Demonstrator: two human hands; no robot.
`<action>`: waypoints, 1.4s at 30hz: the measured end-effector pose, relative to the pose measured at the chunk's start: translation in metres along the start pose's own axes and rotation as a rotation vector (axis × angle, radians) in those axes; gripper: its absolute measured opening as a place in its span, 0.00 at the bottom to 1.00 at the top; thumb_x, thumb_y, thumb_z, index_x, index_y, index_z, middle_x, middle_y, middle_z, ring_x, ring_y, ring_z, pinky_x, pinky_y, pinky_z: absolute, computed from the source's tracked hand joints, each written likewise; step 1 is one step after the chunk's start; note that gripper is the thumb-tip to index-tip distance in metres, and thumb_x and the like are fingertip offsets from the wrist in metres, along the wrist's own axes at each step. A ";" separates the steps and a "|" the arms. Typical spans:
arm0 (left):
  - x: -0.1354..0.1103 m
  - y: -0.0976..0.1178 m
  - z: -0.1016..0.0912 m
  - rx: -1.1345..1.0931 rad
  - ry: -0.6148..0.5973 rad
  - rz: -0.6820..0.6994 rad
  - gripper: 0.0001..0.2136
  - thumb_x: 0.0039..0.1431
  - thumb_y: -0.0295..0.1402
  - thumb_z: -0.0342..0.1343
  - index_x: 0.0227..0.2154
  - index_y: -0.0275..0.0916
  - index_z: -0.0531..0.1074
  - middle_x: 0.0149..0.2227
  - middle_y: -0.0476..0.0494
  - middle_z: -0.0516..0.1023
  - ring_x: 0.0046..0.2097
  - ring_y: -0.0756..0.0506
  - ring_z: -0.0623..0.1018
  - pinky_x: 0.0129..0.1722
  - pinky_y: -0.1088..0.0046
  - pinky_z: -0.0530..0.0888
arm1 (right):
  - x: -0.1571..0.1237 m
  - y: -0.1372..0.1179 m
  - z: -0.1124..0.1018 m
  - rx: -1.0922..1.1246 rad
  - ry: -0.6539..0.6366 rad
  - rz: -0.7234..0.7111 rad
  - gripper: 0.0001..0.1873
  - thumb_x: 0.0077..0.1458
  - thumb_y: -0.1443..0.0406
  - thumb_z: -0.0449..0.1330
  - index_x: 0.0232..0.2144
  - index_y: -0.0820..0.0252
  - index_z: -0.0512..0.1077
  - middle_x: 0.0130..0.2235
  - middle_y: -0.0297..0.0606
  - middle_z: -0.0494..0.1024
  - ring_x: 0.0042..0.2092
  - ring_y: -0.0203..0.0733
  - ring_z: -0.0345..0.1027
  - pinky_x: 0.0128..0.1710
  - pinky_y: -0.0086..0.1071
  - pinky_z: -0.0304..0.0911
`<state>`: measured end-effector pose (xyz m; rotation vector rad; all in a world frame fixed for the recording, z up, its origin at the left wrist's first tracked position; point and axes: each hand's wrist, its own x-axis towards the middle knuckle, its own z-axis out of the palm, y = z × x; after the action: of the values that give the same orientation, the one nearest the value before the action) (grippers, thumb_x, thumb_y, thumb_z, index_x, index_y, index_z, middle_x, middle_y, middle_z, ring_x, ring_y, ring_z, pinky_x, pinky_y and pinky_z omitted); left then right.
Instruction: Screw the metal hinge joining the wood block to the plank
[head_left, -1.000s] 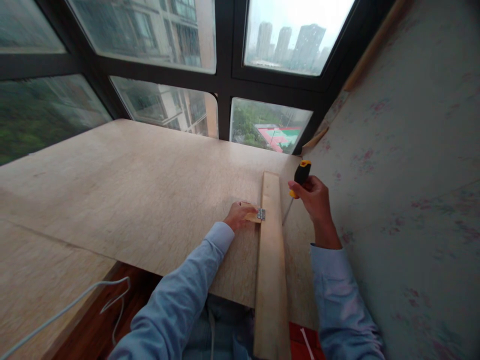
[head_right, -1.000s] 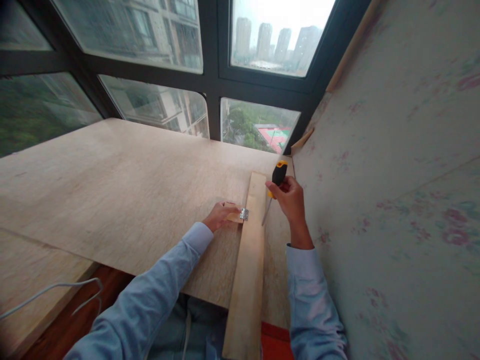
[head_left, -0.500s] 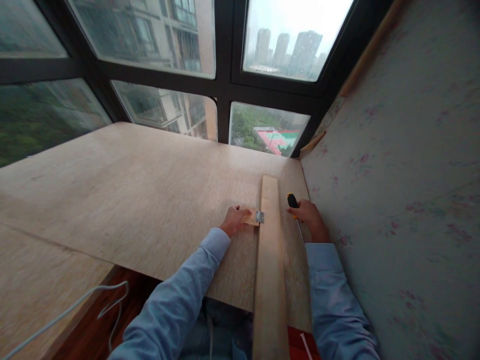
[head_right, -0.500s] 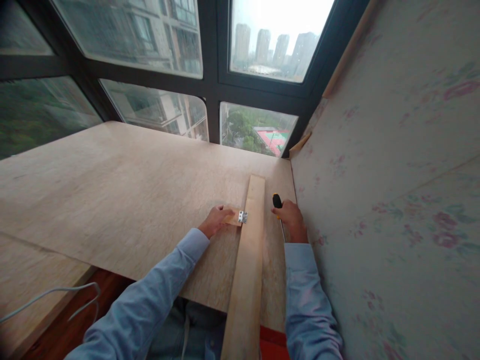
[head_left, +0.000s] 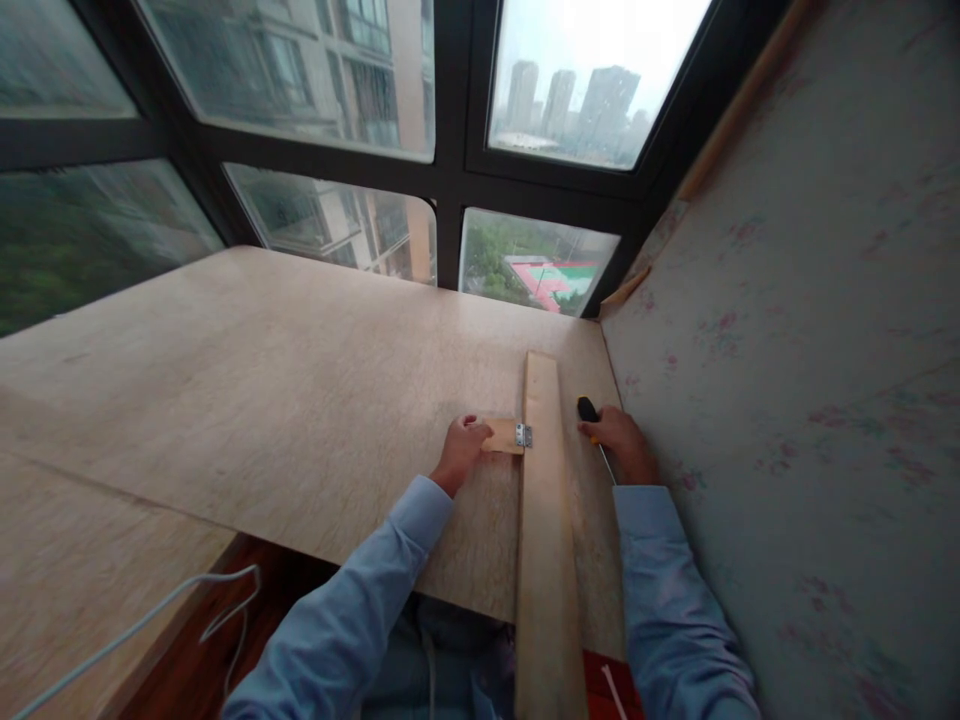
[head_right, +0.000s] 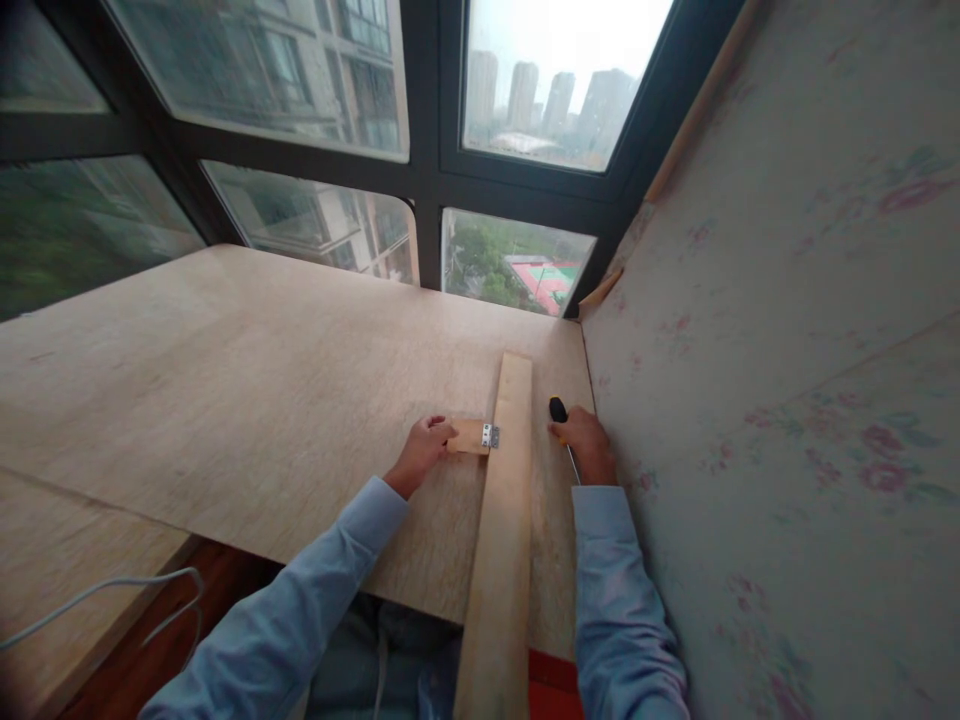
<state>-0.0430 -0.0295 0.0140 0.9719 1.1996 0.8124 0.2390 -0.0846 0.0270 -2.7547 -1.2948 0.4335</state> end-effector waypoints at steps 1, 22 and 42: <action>-0.003 0.001 -0.001 0.029 0.015 0.024 0.22 0.44 0.25 0.62 0.45 0.31 0.69 0.43 0.33 0.77 0.42 0.43 0.78 0.40 0.70 0.73 | -0.002 -0.002 -0.001 -0.003 0.004 0.007 0.20 0.50 0.56 0.63 0.40 0.65 0.76 0.39 0.52 0.80 0.42 0.53 0.76 0.35 0.36 0.66; -0.070 -0.012 -0.030 -0.553 -0.250 -0.219 0.06 0.50 0.27 0.60 0.31 0.40 0.70 0.34 0.44 0.77 0.42 0.46 0.77 0.48 0.69 0.73 | -0.159 -0.014 0.066 0.444 0.346 -0.391 0.39 0.54 0.46 0.57 0.61 0.60 0.58 0.61 0.53 0.64 0.63 0.56 0.57 0.62 0.53 0.52; -0.060 0.010 -0.012 -0.683 -0.249 -0.454 0.02 0.55 0.30 0.51 0.28 0.40 0.65 0.42 0.37 0.73 0.46 0.46 0.76 0.48 0.70 0.75 | -0.200 -0.044 0.108 0.544 0.388 -0.290 0.52 0.51 0.54 0.63 0.68 0.59 0.40 0.69 0.51 0.46 0.70 0.58 0.38 0.67 0.55 0.42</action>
<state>-0.0661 -0.0785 0.0448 0.2145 0.7894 0.6399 0.0546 -0.2157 -0.0237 -2.0400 -1.2229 0.1764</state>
